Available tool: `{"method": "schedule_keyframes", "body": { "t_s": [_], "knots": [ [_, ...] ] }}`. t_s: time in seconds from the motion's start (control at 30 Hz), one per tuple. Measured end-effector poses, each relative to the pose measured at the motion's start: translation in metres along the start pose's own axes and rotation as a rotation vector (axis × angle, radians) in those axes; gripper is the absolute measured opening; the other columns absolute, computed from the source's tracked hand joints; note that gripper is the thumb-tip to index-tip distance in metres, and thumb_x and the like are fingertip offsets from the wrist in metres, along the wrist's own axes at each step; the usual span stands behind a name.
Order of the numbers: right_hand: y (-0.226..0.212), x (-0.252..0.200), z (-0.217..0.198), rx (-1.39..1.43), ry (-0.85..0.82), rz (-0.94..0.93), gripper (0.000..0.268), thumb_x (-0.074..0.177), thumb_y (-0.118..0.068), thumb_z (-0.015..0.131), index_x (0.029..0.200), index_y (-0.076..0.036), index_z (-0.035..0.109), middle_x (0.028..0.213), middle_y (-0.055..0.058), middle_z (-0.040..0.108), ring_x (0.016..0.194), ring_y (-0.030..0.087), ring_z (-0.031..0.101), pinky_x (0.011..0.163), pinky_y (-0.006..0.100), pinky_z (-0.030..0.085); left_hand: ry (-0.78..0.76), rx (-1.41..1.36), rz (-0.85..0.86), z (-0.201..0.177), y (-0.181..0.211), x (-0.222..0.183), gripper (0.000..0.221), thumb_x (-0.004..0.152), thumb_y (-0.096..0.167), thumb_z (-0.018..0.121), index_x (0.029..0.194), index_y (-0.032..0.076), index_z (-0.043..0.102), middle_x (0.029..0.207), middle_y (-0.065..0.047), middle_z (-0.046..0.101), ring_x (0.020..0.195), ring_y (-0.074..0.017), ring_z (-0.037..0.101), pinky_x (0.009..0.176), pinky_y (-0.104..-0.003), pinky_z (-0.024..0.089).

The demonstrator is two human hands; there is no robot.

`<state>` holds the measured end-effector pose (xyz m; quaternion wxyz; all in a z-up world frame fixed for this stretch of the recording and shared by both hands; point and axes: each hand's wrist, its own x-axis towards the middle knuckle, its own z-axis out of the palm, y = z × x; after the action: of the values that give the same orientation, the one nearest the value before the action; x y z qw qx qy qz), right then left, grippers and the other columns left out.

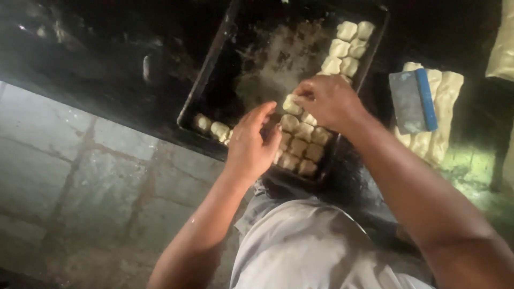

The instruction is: Shaping and cutting pieces of dough into small pastries and placing them on a tray.

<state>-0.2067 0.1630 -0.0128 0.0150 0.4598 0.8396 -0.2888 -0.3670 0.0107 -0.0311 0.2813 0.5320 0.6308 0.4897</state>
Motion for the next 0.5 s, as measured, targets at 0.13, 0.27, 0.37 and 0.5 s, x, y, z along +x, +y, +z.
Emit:
{"method": "schedule_keyframes", "body": {
  "t_s": [0.13, 0.27, 0.37, 0.5],
  "knots": [
    [-0.004, 0.002, 0.01, -0.394, 0.044, -0.106, 0.023, 0.093, -0.029, 0.064, 0.108, -0.019, 0.077, 0.102, 0.009, 0.075, 0.093, 0.027, 0.071, 0.081, 0.044, 0.056, -0.007, 0.25, 0.172, 0.005, -0.017, 0.025, 0.034, 0.089, 0.009, 0.071, 0.122, 0.004, 0.067, 0.118, -0.017, 0.071, 0.105, -0.0389, 0.065, 0.092, -0.046, 0.053],
    [-0.003, -0.028, -0.011, -0.58, -0.061, 0.168, 0.051, 0.108, -0.019, 0.048, 0.159, -0.025, 0.044, 0.096, 0.011, 0.073, 0.061, 0.02, 0.068, 0.043, 0.031, 0.052, -0.129, 0.39, 0.252, 0.022, -0.028, 0.052, 0.022, 0.083, 0.005, 0.067, 0.103, 0.004, 0.074, 0.114, -0.018, 0.07, 0.102, -0.0417, 0.062, 0.091, -0.048, 0.052],
    [0.043, -0.075, -0.019, -0.16, 0.29, 0.053, 0.035, 0.113, -0.019, 0.05, 0.144, -0.022, 0.064, 0.099, 0.012, 0.075, 0.066, 0.022, 0.067, 0.046, 0.03, 0.053, -0.289, 0.526, 0.283, 0.044, -0.054, 0.071, 0.015, 0.08, 0.007, 0.068, 0.093, 0.005, 0.074, 0.108, -0.017, 0.07, 0.102, -0.0399, 0.065, 0.091, -0.046, 0.053],
    [0.09, -0.144, -0.02, -0.074, 0.534, -0.087, 0.028, 0.109, -0.016, 0.059, 0.136, -0.017, 0.069, 0.112, 0.014, 0.075, 0.086, 0.022, 0.072, 0.062, 0.031, 0.06, -0.412, 0.572, 0.287, 0.048, -0.044, 0.081, 0.013, 0.083, 0.007, 0.066, 0.093, 0.006, 0.074, 0.103, -0.015, 0.07, 0.096, -0.0375, 0.068, 0.087, -0.045, 0.055]
  ]
}}
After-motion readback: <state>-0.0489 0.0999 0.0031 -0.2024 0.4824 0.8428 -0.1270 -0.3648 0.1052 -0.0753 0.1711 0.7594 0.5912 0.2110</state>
